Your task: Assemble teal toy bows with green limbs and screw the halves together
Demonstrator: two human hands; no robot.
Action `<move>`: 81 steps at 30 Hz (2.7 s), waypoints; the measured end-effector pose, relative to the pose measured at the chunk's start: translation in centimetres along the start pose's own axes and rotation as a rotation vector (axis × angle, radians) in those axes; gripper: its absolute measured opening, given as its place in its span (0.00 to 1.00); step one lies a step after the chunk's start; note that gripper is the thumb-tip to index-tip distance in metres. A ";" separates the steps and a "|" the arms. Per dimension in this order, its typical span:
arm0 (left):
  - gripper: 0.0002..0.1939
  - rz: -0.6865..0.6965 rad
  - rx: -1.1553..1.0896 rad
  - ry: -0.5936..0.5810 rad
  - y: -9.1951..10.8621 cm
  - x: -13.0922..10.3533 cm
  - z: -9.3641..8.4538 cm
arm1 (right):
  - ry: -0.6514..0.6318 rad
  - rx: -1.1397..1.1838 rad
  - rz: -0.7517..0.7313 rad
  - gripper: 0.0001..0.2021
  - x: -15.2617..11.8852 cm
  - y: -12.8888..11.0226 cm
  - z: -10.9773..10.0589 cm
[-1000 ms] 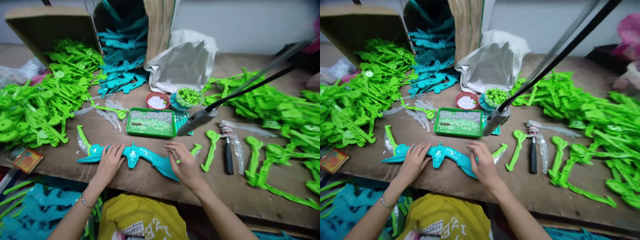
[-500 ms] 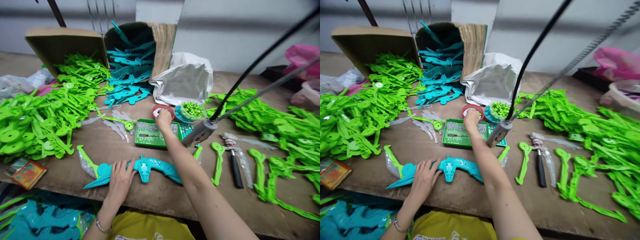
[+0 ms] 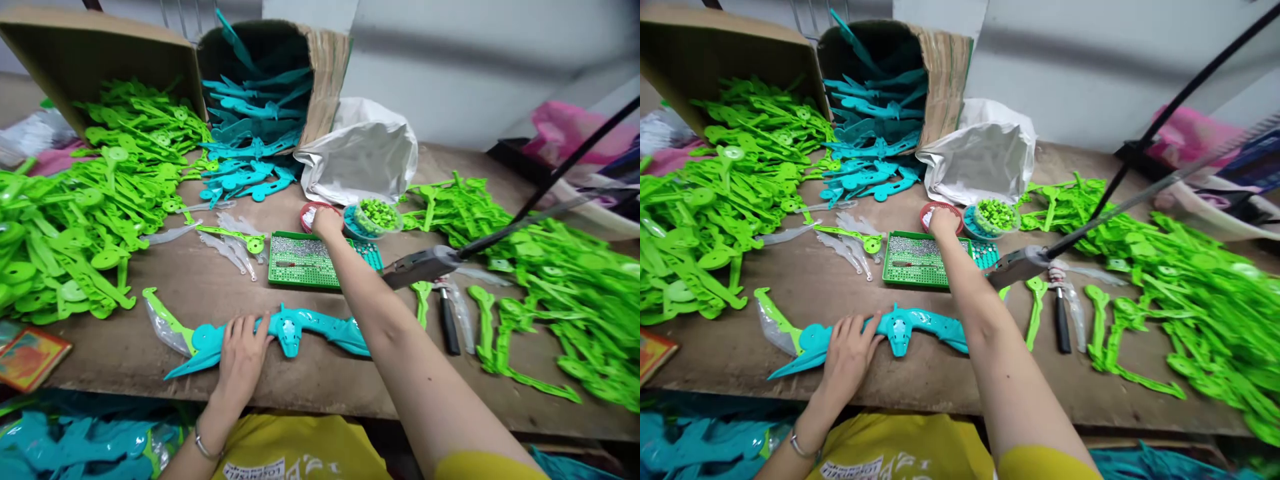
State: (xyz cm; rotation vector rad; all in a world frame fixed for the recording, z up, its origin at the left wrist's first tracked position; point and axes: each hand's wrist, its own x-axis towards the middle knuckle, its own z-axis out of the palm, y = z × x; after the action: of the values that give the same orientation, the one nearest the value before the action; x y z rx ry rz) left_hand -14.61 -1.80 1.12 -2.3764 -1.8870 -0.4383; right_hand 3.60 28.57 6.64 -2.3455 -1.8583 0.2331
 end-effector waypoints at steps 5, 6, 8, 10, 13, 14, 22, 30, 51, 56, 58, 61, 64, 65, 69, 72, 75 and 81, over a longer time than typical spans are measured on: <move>0.18 0.009 -0.008 0.030 0.0 -0.1 0.2 | 0.081 0.123 0.033 0.14 -1.0 0.2 0.1; 0.18 0.015 -0.003 0.036 -0.1 -0.1 0.2 | 0.104 0.169 0.030 0.13 -1.2 0.2 0.1; 0.18 0.024 0.006 0.050 -0.1 0.0 0.2 | 0.158 0.286 0.011 0.13 -1.7 0.4 0.1; 0.17 0.029 0.010 0.060 -0.1 0.0 0.2 | 0.208 0.432 -0.028 0.12 -2.3 0.4 0.1; 0.18 0.027 0.010 0.061 -0.1 0.0 0.2 | 0.206 0.683 -0.105 0.08 -3.6 0.2 0.1; 0.18 0.023 0.006 0.059 -0.1 0.0 0.2 | 0.183 0.766 -0.128 0.07 -4.3 0.0 0.1; 0.18 0.005 0.020 0.008 0.1 0.1 -0.4 | -0.137 1.212 -0.293 0.10 -14.5 2.2 -0.4; 0.19 0.008 -0.029 -0.057 -0.1 0.2 -0.5 | -0.164 0.870 -0.275 0.10 -21.1 9.6 -1.0; 0.10 0.081 -0.542 0.054 5.6 4.3 -2.1 | -0.142 1.041 -0.198 0.07 -25.6 10.4 -0.2; 0.11 0.095 -0.556 0.046 5.3 3.9 -1.9 | -0.039 0.953 -0.185 0.06 -25.8 11.4 -0.2; 0.17 0.101 -0.514 0.002 4.3 3.7 -2.3 | 0.027 0.852 -0.156 0.05 -25.5 12.1 -0.6; 0.33 0.112 -0.436 -0.105 2.5 3.3 -2.7 | 0.082 0.736 -0.107 0.05 -24.9 12.8 -0.8; 0.45 0.118 -0.365 -0.204 1.4 3.0 -2.6 | 0.072 0.669 -0.118 0.05 -24.6 13.0 -0.5; 0.46 0.121 -0.346 -0.224 1.3 2.9 -2.4 | 0.060 0.658 -0.129 0.05 -24.5 13.0 -0.3; 0.45 0.128 -0.323 -0.240 1.3 2.7 -1.6 | 0.005 0.632 -0.152 0.05 -24.5 12.7 0.0; 0.46 0.120 -0.325 -0.234 1.4 2.6 -1.3 | -0.001 0.619 -0.132 0.06 -24.6 12.6 0.0; 0.48 0.105 -0.316 -0.239 1.4 2.4 -1.3 | 0.027 0.623 -0.110 0.06 -24.6 12.5 0.1; 0.49 0.088 -0.324 -0.232 2.0 1.4 -1.5 | 0.044 0.575 -0.055 0.05 -25.0 12.4 0.0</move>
State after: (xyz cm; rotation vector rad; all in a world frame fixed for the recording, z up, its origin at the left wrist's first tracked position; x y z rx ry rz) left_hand -12.71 -1.32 3.17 -2.8173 -1.9182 -0.5164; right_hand 9.76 1.38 4.96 -1.8875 -1.5620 0.6107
